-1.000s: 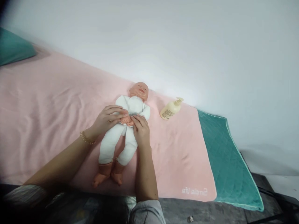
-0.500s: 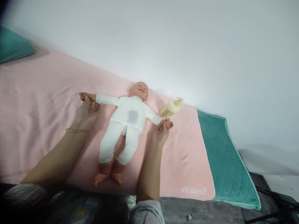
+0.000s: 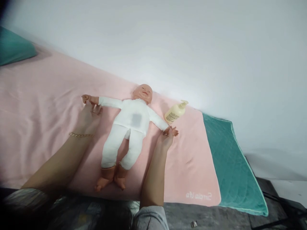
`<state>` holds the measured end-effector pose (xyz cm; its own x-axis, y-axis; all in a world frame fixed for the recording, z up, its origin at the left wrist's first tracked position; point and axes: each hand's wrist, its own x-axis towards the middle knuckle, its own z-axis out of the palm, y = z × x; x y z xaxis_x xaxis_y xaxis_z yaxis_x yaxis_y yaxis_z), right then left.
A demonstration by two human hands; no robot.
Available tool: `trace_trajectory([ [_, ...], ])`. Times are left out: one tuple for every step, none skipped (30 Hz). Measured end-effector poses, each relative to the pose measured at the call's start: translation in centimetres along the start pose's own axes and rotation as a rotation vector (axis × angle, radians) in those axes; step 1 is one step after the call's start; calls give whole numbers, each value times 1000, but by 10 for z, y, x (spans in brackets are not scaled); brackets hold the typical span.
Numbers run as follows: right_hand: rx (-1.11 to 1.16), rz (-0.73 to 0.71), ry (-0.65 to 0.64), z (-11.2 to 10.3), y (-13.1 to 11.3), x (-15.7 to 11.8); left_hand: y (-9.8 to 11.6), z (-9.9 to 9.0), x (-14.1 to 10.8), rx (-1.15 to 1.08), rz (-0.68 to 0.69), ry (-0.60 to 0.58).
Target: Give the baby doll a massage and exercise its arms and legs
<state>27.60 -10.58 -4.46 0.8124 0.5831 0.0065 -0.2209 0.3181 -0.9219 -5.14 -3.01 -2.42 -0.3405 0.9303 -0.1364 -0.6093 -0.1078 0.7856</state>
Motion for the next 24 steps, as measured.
trace_trajectory([
  [4,-15,7,3,-4,-4,3,4,-4,18,18,-30],
  [9,-38,9,8,-8,-8,7,8,-10,43,54,-65],
  [17,-66,6,13,-13,-14,10,12,-15,73,112,-103],
  [22,-108,-5,18,-19,-20,13,17,-22,114,183,-147],
  [23,-150,-21,24,-25,-27,16,22,-29,160,254,-190],
  [14,-195,-41,29,-30,-35,17,26,-36,210,318,-233],
  [-22,-267,-66,35,-35,-43,19,30,-42,275,366,-283],
  [-74,-336,-96,40,-39,-51,19,33,-49,356,409,-343],
  [-123,-396,-133,44,-42,-59,19,35,-54,448,458,-417],
  [-170,-442,-178,47,-43,-66,18,37,-58,544,516,-504],
  [-222,-473,-233,49,-43,-71,16,37,-60,633,587,-600],
  [-277,-496,-296,50,-42,-76,15,38,-61,710,663,-693],
  [-337,-523,-363,50,-40,-79,14,38,-62,776,733,-771],
  [-397,-560,-429,50,-37,-81,12,37,-61,832,783,-832],
  [-452,-613,-494,50,-34,-82,11,37,-60,879,815,-870],
  [-496,-681,-552,49,-32,-82,9,37,-59,918,836,-891],
  [-530,-758,-604,48,-30,-81,8,37,-57,949,852,-905],
  [-559,-833,-646,48,-28,-80,7,37,-56,972,866,-919],
  [-588,-900,-682,48,-27,-79,6,37,-55,985,881,-936],
  [-617,-956,-708,48,-26,-78,4,36,-54,991,898,-952],
  [-644,-1001,-727,49,-26,-77,3,36,-53,994,914,-966],
  [-665,-1037,-742,50,-26,-77,2,36,-52,995,927,-975],
  [-679,-1067,-757,50,-27,-77,0,36,-52,996,939,-981],
  [-689,-1090,-772,51,-28,-77,0,36,-52,995,948,-984],
])
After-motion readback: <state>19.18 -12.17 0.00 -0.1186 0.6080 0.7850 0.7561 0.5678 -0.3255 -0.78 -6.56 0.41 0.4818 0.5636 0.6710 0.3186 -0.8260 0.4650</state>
